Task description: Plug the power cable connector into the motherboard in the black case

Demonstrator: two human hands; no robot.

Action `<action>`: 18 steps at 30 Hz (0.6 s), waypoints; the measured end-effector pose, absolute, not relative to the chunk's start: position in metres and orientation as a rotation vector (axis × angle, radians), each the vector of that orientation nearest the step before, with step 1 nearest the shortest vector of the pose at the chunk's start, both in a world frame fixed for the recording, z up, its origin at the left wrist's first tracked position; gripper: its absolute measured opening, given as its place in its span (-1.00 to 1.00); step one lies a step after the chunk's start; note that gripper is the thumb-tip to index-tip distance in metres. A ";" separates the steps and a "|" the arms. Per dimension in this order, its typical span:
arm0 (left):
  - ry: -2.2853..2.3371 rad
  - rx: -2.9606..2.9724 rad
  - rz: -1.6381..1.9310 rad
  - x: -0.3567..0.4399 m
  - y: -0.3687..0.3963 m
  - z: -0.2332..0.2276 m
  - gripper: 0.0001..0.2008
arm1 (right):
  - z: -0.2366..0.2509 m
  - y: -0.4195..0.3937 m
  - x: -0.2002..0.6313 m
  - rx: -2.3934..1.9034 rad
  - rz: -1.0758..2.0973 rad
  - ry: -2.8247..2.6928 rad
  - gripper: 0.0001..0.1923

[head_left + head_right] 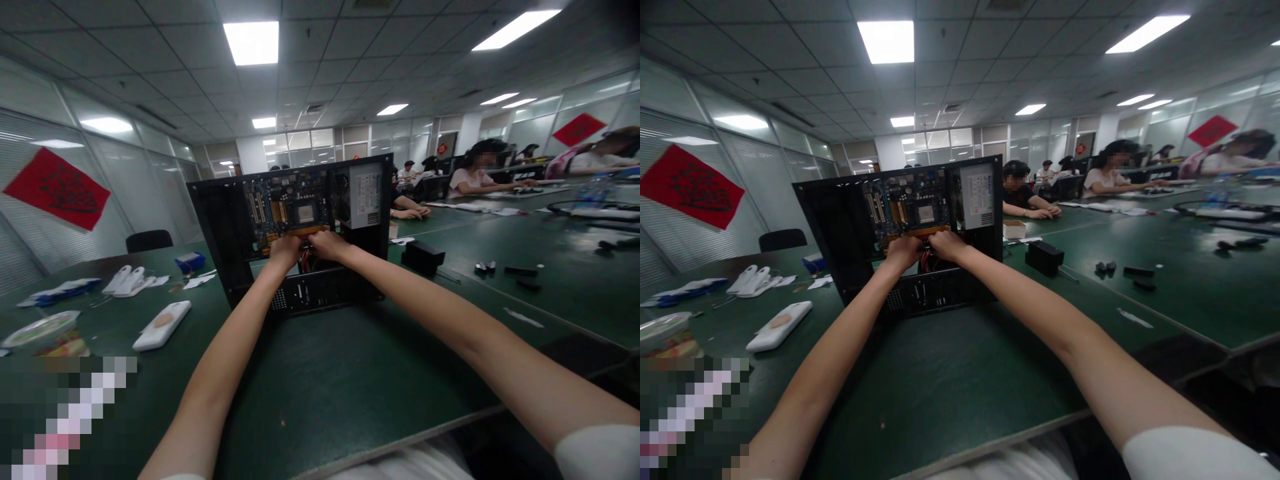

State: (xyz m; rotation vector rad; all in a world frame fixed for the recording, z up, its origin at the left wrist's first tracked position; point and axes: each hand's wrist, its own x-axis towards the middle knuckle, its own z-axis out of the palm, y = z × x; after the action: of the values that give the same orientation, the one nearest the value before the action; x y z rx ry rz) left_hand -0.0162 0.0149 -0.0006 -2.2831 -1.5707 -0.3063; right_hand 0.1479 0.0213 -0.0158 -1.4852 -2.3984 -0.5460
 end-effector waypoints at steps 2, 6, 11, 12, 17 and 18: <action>-1.572 -2.293 -0.314 -0.017 0.015 -0.002 -0.70 | -0.016 0.022 0.147 -1.494 -0.546 -2.400 -0.68; -1.557 -2.333 -0.349 -0.017 0.015 -0.003 -0.68 | -0.015 0.023 0.148 -1.490 -0.522 -2.411 -0.68; -1.561 -2.330 -0.379 -0.016 0.012 -0.002 -0.67 | -0.017 0.027 0.149 -1.502 -0.487 -2.400 -0.65; -1.561 -2.327 -0.379 -0.016 0.012 -0.002 -0.67 | -0.017 0.027 0.149 -1.508 -0.483 -2.395 -0.65; -1.571 -2.325 -0.385 -0.016 0.013 -0.002 -0.67 | -0.019 0.031 0.148 -1.503 -0.470 -2.393 -0.65; -1.574 -2.332 -0.393 -0.017 0.013 -0.002 -0.67 | -0.019 0.031 0.149 -1.494 -0.463 -2.397 -0.66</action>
State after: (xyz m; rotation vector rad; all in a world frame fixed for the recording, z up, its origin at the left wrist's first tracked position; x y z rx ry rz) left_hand -0.0166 0.0135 -0.0019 -2.3321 -1.5745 -0.3930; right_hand 0.1485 0.0314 -0.0193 -1.4943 -2.3970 -0.4627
